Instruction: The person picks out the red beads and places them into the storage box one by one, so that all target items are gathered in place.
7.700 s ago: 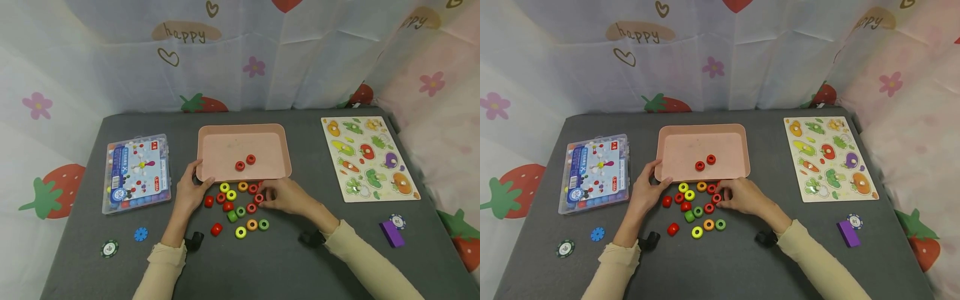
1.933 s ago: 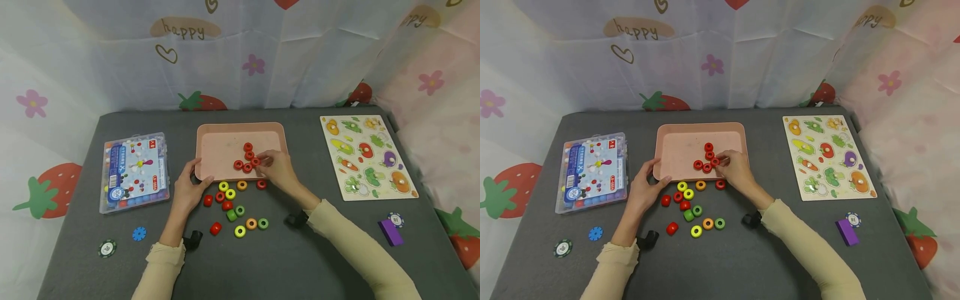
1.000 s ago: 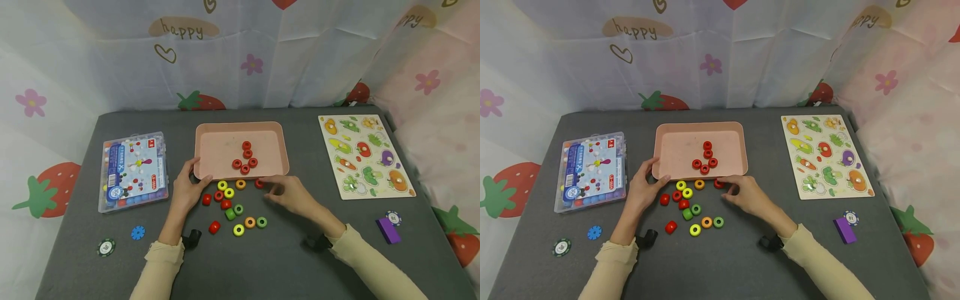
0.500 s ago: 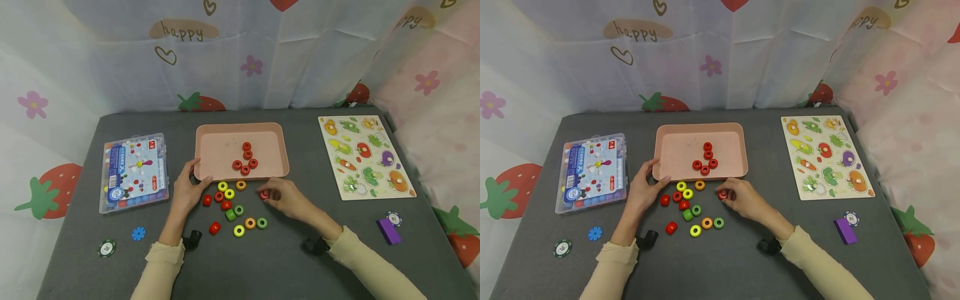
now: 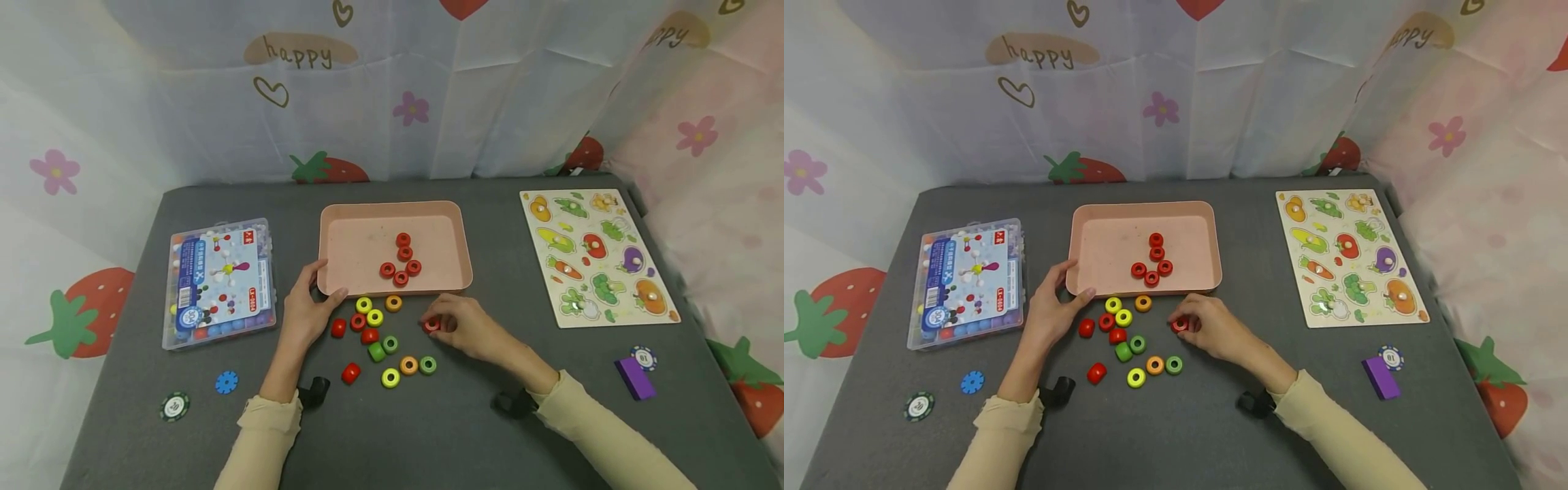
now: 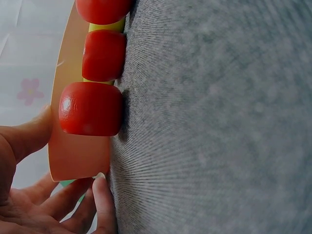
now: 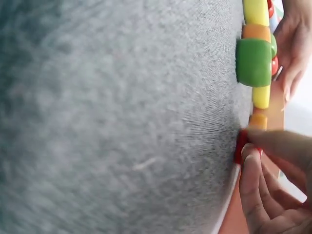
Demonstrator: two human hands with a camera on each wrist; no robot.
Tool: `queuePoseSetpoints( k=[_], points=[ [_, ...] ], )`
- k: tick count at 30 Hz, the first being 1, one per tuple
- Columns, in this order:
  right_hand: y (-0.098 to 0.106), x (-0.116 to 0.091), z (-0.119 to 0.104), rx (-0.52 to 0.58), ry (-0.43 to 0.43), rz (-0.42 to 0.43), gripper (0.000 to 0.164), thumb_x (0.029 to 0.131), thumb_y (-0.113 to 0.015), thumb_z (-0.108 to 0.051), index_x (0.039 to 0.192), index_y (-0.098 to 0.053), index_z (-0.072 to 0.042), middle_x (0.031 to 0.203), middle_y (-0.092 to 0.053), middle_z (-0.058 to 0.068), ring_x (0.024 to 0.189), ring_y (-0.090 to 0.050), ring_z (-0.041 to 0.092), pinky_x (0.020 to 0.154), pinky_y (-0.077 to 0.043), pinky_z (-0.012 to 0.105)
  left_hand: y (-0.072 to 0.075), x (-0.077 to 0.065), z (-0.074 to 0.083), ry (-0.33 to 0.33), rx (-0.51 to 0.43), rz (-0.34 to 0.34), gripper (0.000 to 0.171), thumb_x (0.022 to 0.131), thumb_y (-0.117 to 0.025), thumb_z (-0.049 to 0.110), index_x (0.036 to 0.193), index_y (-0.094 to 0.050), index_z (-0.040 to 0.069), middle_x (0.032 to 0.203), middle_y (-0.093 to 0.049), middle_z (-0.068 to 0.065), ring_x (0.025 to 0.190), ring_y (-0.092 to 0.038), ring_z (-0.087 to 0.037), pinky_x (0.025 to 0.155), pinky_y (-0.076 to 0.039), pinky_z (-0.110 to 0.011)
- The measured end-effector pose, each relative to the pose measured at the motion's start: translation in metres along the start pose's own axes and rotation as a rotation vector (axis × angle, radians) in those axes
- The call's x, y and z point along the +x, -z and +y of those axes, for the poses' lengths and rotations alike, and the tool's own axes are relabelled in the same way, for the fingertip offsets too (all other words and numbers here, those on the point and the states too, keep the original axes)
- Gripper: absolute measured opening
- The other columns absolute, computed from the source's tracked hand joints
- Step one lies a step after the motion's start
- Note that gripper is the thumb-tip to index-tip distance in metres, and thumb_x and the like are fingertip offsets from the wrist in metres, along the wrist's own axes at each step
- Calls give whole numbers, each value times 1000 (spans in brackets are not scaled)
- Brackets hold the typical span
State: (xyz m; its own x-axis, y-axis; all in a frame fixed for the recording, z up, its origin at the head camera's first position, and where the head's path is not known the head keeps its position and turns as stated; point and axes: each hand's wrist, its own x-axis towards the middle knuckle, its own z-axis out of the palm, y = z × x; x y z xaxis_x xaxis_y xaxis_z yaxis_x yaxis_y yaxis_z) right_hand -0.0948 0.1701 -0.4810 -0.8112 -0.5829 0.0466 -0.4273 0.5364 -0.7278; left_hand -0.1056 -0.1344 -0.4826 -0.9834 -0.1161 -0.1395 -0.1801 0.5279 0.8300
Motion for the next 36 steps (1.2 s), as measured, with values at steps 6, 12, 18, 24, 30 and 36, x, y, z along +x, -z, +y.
queuePoseSetpoints(
  k=[6, 12, 18, 24, 30, 36],
  points=[
    [7, 10, -6, 13, 99, 109, 27, 81, -84, -8, 107, -75, -11, 94, -66, -4, 72, -59, 9, 62, -51, 24, 0, 0, -1, 0, -3, 2, 67, 91, -76, 25, 149, -43, 18, 153, -45, -17, 142, -41, -33, 117, -29, -55],
    [23, 35, -6, -19, 51, 358, 27, 79, -85, -7, 105, -76, -7, 94, -68, 2, 75, -61, 14, 67, -54, 32, 1, 1, -1, 2, -2, -1, 67, 91, -75, 26, 149, -43, 19, 153, -45, -17, 142, -41, -34, 116, -29, -56],
    [22, 56, 1, -32, -185, 311, 25, 79, -85, -10, 102, -76, -6, 88, -66, 6, 74, -59, 17, 65, -48, 31, 1, 1, -1, 0, -5, 4, 67, 91, -76, 25, 148, -43, 19, 152, -46, -16, 141, -42, -33, 117, -30, -55],
    [15, 70, 3, 6, -287, 273, 20, 80, -82, -6, 99, -75, -4, 90, -70, 10, 75, -66, 21, 63, -51, 32, 1, 1, -1, -5, -4, 2, 67, 91, -75, 25, 149, -43, 19, 152, -46, -16, 141, -42, -33, 117, -30, -55],
    [12, 74, -2, 67, -264, 283, 13, 84, -75, 3, 97, -71, 1, 94, -72, 13, 84, -69, 24, 71, -58, 37, 0, 1, -1, -4, -4, 4, 66, 91, -76, 25, 149, -43, 19, 152, -46, -16, 141, -42, -33, 116, -30, -55],
    [8, 63, -24, 2, -65, 267, 14, 83, -79, -4, 96, -72, -3, 94, -70, 9, 89, -64, 25, 79, -56, 40, 0, 1, -1, -7, -3, 2, 67, 90, -76, 25, 149, -43, 19, 152, -46, -17, 141, -43, -33, 116, -30, -54]
  ],
)
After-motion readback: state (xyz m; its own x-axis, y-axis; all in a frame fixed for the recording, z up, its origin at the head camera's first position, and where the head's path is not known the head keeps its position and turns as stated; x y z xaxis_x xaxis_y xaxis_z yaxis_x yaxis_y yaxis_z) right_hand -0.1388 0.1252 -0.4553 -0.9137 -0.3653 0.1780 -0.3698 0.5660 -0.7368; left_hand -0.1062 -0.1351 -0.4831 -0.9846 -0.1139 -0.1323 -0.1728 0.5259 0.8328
